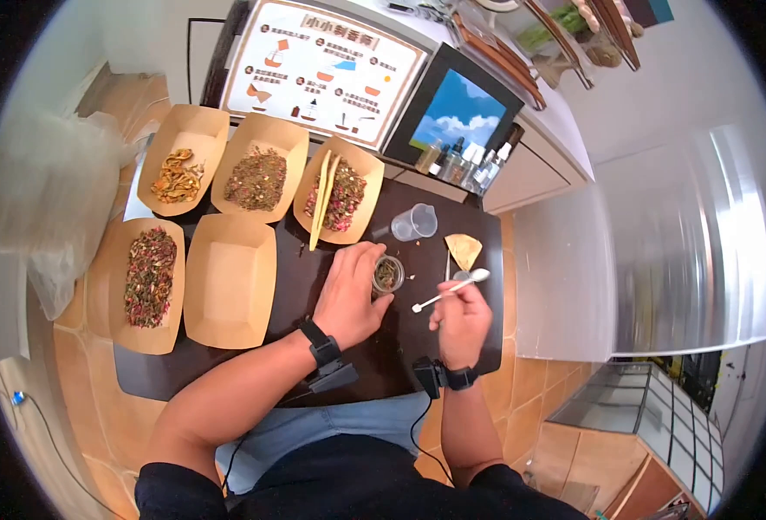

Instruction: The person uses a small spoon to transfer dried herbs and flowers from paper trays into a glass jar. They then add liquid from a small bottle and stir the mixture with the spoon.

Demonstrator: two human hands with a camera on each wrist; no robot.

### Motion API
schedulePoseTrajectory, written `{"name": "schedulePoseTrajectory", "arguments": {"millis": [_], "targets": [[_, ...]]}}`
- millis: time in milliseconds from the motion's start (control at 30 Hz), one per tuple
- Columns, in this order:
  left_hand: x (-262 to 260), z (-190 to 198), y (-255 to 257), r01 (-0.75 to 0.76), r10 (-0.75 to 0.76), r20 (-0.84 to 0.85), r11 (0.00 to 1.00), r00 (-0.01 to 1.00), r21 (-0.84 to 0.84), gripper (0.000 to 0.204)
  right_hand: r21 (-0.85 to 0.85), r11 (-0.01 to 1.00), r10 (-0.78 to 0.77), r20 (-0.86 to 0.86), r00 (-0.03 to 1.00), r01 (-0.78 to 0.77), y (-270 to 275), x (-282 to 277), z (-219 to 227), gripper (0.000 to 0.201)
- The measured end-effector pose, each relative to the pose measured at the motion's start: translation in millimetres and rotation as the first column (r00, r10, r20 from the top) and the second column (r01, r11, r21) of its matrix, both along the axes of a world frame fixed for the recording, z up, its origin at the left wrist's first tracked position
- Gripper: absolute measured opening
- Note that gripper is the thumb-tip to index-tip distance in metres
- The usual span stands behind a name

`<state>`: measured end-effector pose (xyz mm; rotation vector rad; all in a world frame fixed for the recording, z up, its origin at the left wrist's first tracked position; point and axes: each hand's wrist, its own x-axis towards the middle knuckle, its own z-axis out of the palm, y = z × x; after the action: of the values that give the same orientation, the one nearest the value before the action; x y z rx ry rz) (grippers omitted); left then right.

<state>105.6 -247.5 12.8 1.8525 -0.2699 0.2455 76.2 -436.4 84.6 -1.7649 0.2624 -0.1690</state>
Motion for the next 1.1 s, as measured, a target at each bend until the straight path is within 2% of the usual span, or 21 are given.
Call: {"name": "schedulePoseTrajectory", "arguments": {"millis": [67,133,200,233,267,333,467,533,600,667,700,733,800,933,967,1100], "targets": [[-0.8,-2.3,0.5,-0.004,0.005,0.056,1.0,0.998,-0.024,0.077,0.076,0.995,0.046,0.199,0.979,-0.062,11.2,4.0,9.7,0.014],[-0.8,-3.6,0.5,-0.027,0.03,0.08,0.999,0.996,-0.033,0.077,-0.024,0.996,0.094,0.256,0.962,-0.091,26.0,11.3,14.8,0.014],[-0.6,-4.0,0.1,-0.011,0.013,0.052,0.999,0.999,-0.049,0.078,-0.146,0.983,0.147,0.225,0.963,-0.116,34.5,19.4,6.0,0.013],[-0.5,-3.7,0.5,-0.011,0.013,0.054,0.999,0.998,-0.04,0.078,-0.253,0.956,0.21,0.254,0.944,-0.145,37.2,26.9,-2.8,0.012],[-0.3,-3.2,0.8,-0.018,0.021,0.055,0.999,0.998,-0.039,0.078,-0.421,0.888,0.315,0.262,0.912,-0.186,35.0,34.7,-10.9,0.012],[-0.5,-2.2,2.0,-0.004,0.007,0.068,0.999,0.998,-0.046,0.079,-0.251,0.936,0.31,0.255,0.916,-0.247,38.0,40.3,-22.6,0.013],[-0.8,-0.6,2.4,0.006,-0.004,0.036,0.999,0.999,-0.046,0.077,-0.236,0.944,0.289,0.262,0.921,-0.229,32.4,40.4,-25.1,0.011],[-0.2,0.5,2.4,0.015,-0.013,0.03,0.999,0.999,-0.042,0.077,-0.066,0.991,0.132,0.253,0.958,-0.119,35.8,36.4,-16.9,0.009],[0.2,-0.1,2.3,0.018,-0.018,0.02,0.999,1.0,-0.038,0.076,-0.094,0.99,0.124,0.269,0.955,-0.102,37.8,33.5,-12.9,0.01],[0.2,-0.5,1.9,0.013,-0.011,0.043,0.999,0.999,-0.044,0.075,-0.129,0.972,0.221,0.21,0.952,-0.197,34.1,34.0,-16.4,0.009],[0.4,-0.8,2.1,0.013,-0.011,0.045,0.999,0.999,-0.045,0.074,-0.204,0.955,0.258,0.211,0.943,-0.215,29.0,37.3,-28.7,0.011],[0.7,-0.5,2.7,0.002,-0.001,0.039,0.999,0.999,-0.04,0.074,-0.198,0.954,0.267,0.207,0.941,-0.227,28.2,38.3,-29.2,0.011],[0.5,-0.1,3.1,0.017,-0.016,0.039,0.999,0.999,-0.045,0.074,-0.502,0.847,0.328,0.233,0.916,-0.175,28.2,39.8,-29.5,0.014],[0.1,-0.1,3.1,0.014,-0.012,0.036,0.999,0.999,-0.052,0.072,-0.361,0.93,0.181,0.286,0.941,-0.069,42.7,31.1,-7.9,0.015],[-0.1,-0.5,3.0,0.005,-0.004,0.032,0.999,0.999,-0.051,0.072,-0.433,0.896,0.23,0.261,0.938,-0.1,35.8,30.9,-9.7,0.014],[-0.6,-3.6,2.6,0.012,-0.01,0.046,0.999,0.999,-0.047,0.07,-0.401,0.909,0.222,0.233,0.947,-0.114,30.9,28.2,-17.6,0.014]]}}
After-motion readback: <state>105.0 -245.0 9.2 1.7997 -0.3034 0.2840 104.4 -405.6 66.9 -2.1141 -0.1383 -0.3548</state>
